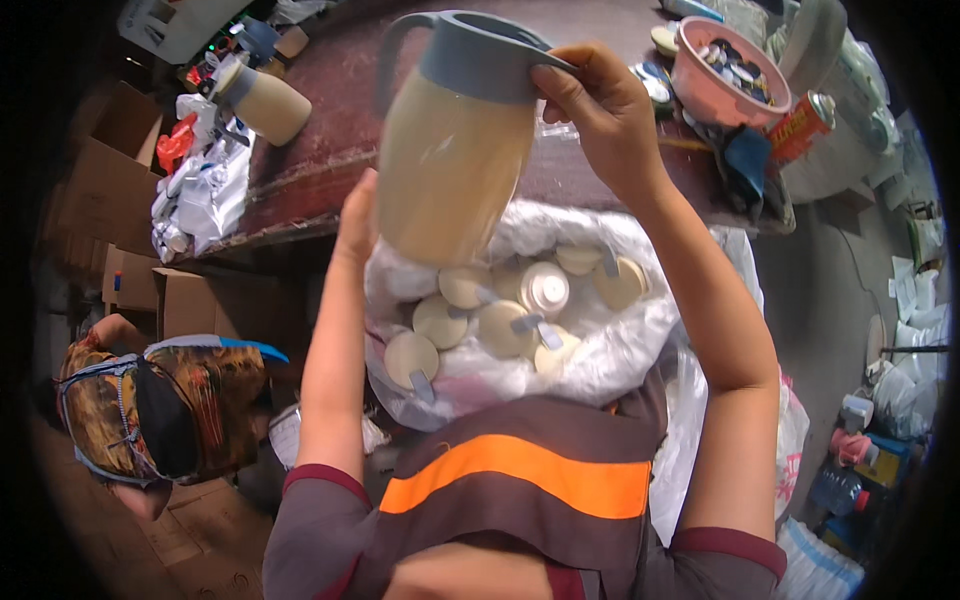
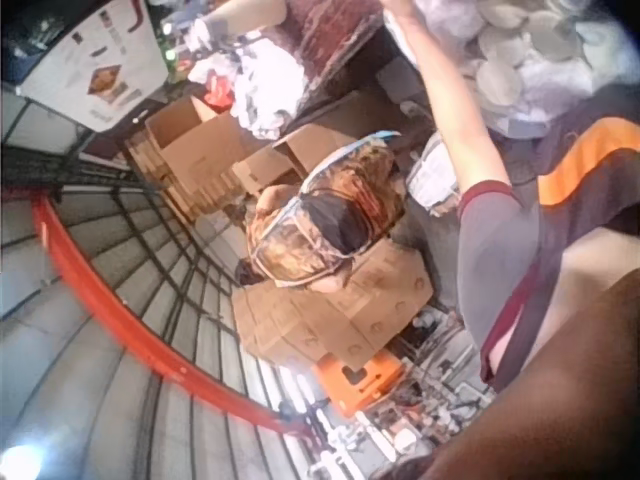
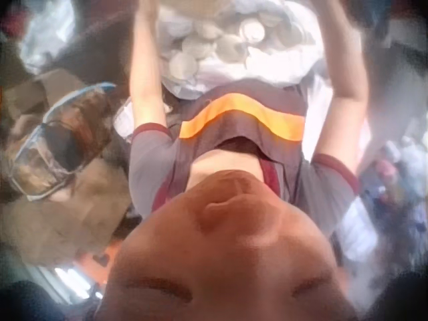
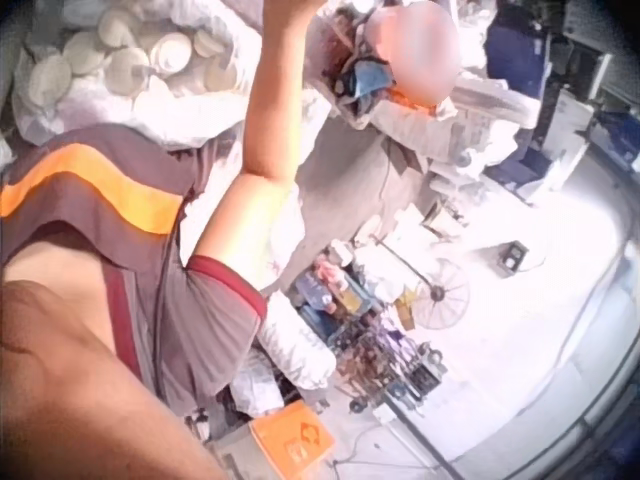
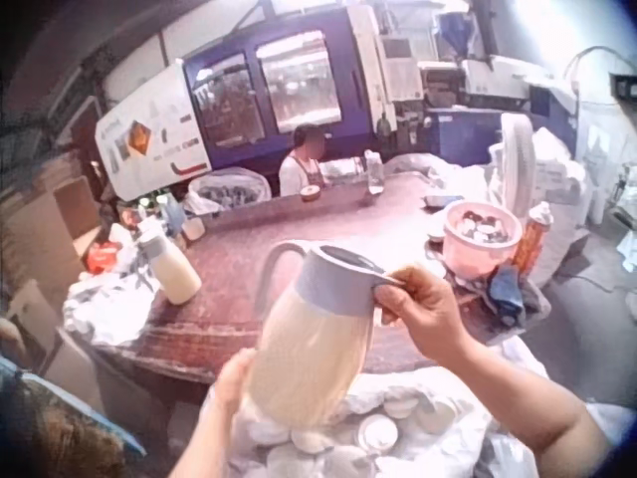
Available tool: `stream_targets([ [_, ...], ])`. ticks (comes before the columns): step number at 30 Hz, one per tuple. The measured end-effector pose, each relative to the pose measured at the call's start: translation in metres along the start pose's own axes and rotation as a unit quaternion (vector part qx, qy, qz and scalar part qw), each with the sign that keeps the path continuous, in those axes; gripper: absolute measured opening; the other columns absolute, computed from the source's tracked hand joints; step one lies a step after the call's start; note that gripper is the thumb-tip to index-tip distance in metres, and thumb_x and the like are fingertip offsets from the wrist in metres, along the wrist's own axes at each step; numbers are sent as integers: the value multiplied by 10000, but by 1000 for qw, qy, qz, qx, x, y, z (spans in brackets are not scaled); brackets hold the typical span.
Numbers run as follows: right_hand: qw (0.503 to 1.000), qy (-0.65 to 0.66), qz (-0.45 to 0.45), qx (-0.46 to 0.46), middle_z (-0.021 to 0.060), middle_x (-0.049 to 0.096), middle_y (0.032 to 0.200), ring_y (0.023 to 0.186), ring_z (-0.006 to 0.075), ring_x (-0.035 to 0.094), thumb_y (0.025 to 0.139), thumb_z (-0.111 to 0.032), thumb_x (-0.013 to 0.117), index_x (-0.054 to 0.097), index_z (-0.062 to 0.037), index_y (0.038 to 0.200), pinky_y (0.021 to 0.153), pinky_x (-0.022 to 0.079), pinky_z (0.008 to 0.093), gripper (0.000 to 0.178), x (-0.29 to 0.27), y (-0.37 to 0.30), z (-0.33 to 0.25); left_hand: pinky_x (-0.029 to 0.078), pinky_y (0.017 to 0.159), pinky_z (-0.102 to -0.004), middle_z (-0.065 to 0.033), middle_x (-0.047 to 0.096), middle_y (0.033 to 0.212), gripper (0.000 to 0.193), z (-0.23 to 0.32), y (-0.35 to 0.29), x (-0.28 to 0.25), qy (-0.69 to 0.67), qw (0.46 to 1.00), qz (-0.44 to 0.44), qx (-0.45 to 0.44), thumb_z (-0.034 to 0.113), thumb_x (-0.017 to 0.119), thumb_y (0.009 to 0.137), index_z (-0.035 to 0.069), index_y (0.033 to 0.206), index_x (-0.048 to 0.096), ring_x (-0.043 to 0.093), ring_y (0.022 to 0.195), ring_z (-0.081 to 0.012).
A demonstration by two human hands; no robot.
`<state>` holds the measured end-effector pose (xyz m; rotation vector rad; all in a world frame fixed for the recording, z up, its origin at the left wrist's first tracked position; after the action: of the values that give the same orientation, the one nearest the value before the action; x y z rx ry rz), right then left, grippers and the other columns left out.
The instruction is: The person assembles beige kettles by attaching handles and lids, then securing them with rubber bands. They repeatedly pick up kettle bodies, fit components, and place finished units on the table. A coworker is visible across the table handling similar items.
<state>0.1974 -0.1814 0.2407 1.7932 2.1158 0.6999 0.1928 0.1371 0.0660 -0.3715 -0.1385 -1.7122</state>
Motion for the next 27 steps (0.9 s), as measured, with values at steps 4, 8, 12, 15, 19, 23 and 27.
stream_targets([
  [4,988,42,-39,146,-3,600,769,639,54,536,926,-159,621,613,-11,989,589,440,200,162,8,-55,18,459,733,-259,-46,618,887,363,47,-50,76,-95,995,-24,-9,364,501,968,40,1112,578,582,817,-132],
  [8,970,-4,-31,243,30,632,829,660,68,587,914,-151,621,570,-21,1124,605,456,206,252,13,-101,57,283,402,-211,55,394,573,179,49,-96,95,8,998,19,-62,201,641,889,69,949,537,362,443,-39],
  [12,835,-435,-226,251,174,643,1021,957,303,641,866,-417,599,505,-48,1272,800,512,432,556,18,-165,105,267,402,-202,49,456,565,160,67,-128,89,139,987,85,8,167,668,867,35,915,593,371,432,-20],
  [15,706,-553,-306,322,196,607,1113,1034,320,619,802,-539,612,499,-54,1279,842,513,436,689,37,-204,122,280,421,-189,57,464,575,153,76,-136,101,149,984,98,30,165,676,862,40,895,594,385,443,-17],
  [19,730,-489,-270,394,211,594,1132,1048,324,611,767,-500,641,499,-51,1277,852,511,432,694,41,-215,146,282,432,-197,45,450,544,195,66,-141,113,179,980,91,20,167,682,857,18,946,593,376,434,-30],
  [23,730,-446,-318,409,208,605,1143,1066,336,603,742,-472,658,513,-49,1282,892,490,427,702,21,-235,143,281,429,-191,53,497,629,170,64,-149,110,179,980,79,24,167,697,854,40,902,594,388,472,-8],
  [27,750,-360,-342,438,189,614,1191,1120,319,582,713,-475,704,533,-56,1293,952,455,405,736,5,-248,123,266,418,-189,50,495,623,166,63,-151,114,166,982,77,39,153,699,852,38,909,593,375,457,-6],
])
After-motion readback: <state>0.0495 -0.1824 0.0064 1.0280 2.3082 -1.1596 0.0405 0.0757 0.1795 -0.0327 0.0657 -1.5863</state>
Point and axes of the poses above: each hand's wrist, its own y-axis towards the middle knuckle, its own x-axis out of the palm, z = x × y, the point moved 6 cm from there along y, towards the middle knuckle
